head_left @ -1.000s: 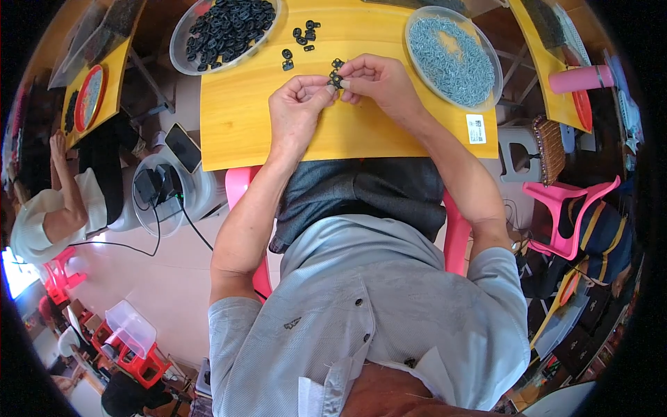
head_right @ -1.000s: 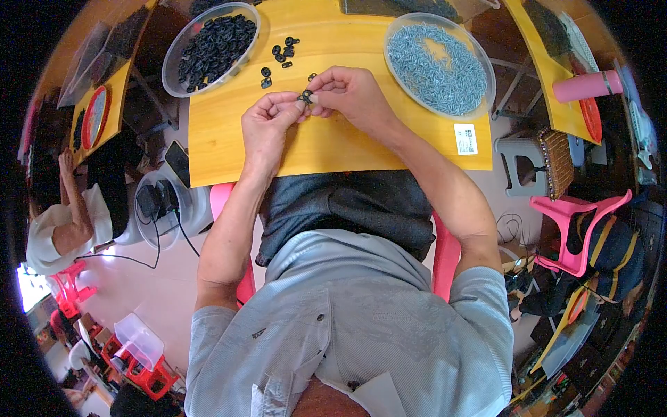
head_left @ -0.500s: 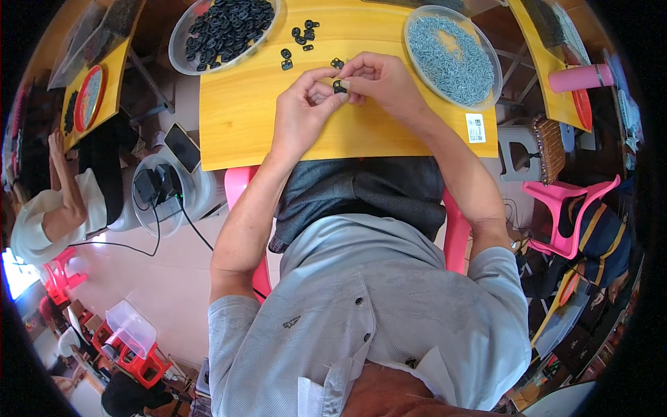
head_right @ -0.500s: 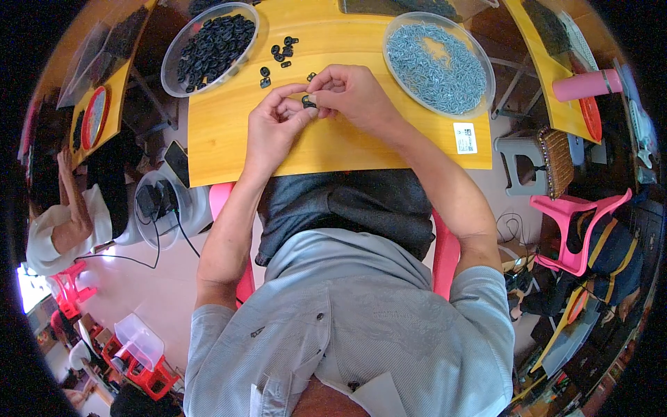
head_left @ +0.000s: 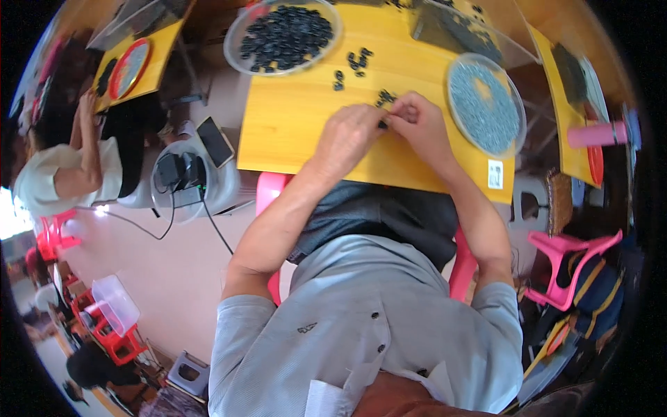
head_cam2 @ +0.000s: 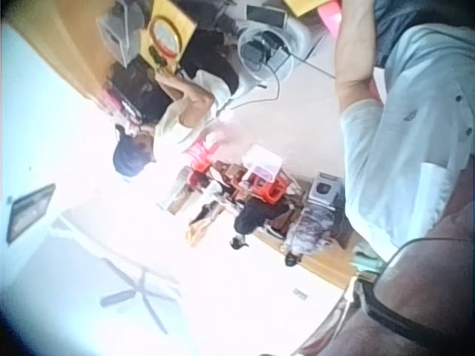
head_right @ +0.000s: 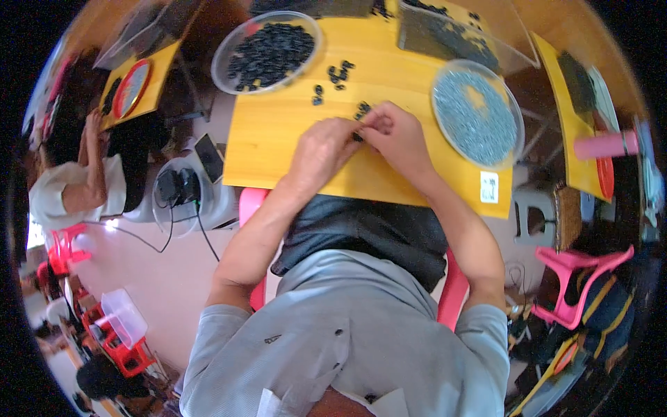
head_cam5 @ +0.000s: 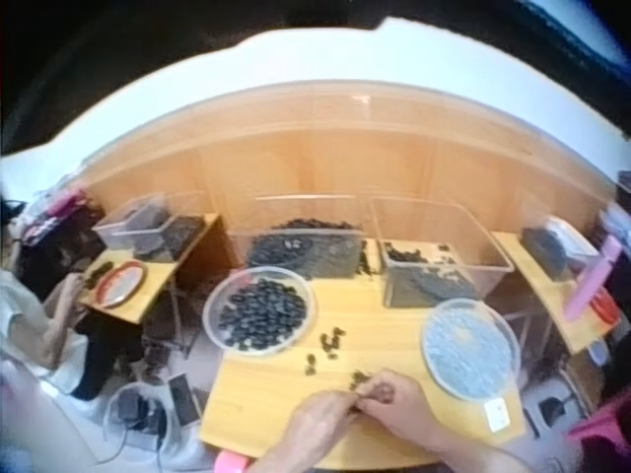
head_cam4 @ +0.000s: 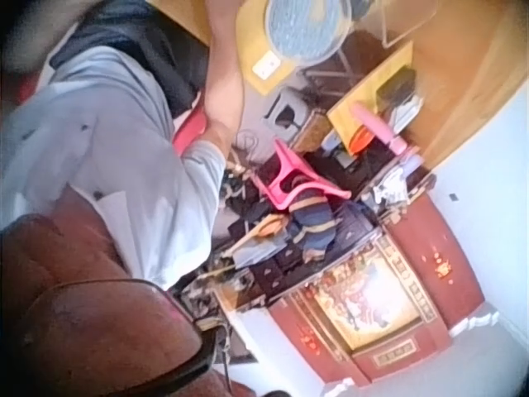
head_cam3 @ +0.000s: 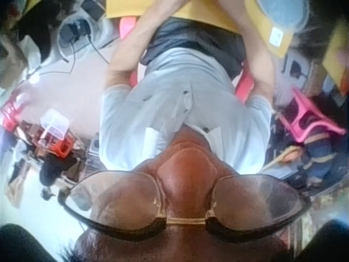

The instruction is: The person repeatedly picks up small black plastic components and pins from the table and fits them together by hand.

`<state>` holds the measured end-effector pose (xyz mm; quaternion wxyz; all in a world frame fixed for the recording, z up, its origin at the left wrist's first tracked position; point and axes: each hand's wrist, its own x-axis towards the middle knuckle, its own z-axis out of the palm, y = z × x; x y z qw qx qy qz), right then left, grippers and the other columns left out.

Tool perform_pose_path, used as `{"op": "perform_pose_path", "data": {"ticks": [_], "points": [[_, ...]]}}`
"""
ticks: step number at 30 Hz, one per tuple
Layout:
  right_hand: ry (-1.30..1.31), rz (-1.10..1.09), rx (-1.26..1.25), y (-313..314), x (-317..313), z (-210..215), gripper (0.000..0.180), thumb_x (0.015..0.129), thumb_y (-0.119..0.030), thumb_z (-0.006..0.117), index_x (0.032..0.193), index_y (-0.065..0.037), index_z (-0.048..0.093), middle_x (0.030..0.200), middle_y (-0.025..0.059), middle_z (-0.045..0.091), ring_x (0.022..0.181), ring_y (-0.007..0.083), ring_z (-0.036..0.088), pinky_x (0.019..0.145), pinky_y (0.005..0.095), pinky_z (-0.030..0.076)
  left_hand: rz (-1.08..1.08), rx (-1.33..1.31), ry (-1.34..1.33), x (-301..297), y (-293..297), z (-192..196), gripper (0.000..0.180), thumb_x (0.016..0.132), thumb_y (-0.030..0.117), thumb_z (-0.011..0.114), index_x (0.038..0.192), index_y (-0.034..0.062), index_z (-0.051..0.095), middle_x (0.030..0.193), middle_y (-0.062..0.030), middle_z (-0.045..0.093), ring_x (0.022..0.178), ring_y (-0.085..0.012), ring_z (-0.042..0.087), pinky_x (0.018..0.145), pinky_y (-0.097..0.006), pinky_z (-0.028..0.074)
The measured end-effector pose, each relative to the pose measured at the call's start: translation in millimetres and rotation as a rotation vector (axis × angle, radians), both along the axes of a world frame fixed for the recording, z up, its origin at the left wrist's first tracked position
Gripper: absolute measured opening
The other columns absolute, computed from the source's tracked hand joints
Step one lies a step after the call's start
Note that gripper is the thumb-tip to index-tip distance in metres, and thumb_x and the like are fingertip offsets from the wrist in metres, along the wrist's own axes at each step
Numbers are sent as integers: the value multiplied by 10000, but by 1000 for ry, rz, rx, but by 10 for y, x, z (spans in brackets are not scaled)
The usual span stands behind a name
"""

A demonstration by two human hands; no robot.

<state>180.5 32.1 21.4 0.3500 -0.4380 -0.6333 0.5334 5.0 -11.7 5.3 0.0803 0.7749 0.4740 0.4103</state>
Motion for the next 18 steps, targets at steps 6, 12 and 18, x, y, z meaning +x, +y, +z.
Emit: {"op": "perform_pose_path", "data": {"ticks": [6,12,18], "points": [[36,7,-67,-62,-57,-41,126,858,23,674,915,-6,566,753,14,614,636,53,574,555,194,453,0,-17,-67,-40,-65,-17,186,722,82,711,883,51,623,773,-122,599,775,-317,617,694,-427,497],[57,32,-59,-74,-81,-96,131,865,39,657,909,-10,543,752,7,598,628,52,563,547,195,453,-1,-58,-12,-93,-81,-46,282,718,72,745,986,52,658,827,-127,628,782,-325,625,706,-415,519],[-86,92,-81,33,-6,46,153,876,33,644,1014,2,586,785,21,622,666,72,599,589,192,481,12,-108,-106,-69,-65,47,288,749,105,744,1018,58,652,818,-131,628,781,-332,627,727,-408,519]]}}
